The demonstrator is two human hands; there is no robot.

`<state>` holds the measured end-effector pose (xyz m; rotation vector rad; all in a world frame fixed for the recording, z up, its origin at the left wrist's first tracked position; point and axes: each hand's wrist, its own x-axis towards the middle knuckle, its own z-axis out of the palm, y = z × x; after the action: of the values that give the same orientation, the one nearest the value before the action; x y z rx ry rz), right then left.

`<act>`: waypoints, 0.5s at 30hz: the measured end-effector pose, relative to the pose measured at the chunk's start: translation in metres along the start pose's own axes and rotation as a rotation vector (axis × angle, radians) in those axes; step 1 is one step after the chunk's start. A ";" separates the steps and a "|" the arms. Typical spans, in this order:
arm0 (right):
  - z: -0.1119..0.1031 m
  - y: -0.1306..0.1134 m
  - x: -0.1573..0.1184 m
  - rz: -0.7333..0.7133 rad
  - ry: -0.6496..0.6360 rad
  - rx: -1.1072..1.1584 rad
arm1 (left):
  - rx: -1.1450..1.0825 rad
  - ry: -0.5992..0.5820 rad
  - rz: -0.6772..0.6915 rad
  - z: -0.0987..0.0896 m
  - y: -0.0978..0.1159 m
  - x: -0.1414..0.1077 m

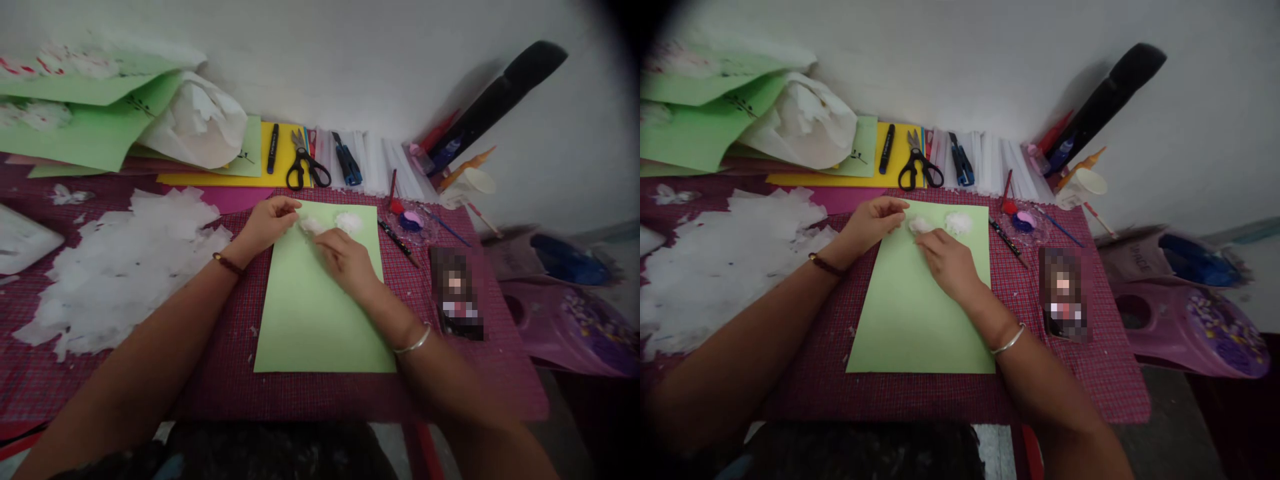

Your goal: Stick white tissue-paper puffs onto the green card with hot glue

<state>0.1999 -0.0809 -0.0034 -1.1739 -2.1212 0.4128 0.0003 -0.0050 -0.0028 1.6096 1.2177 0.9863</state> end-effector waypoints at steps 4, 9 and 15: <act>-0.004 -0.013 -0.001 -0.110 -0.208 -0.340 | -0.038 -0.011 -0.039 -0.001 0.006 -0.003; -0.005 -0.016 -0.003 -0.051 -0.106 -0.090 | -0.089 -0.003 -0.051 0.000 0.013 -0.004; -0.006 -0.011 0.001 0.238 0.338 0.504 | -0.198 0.121 -0.007 -0.020 0.035 -0.004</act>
<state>0.1964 -0.0863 0.0077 -1.1029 -1.4774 0.7484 -0.0090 -0.0104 0.0360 1.4071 1.1659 1.1760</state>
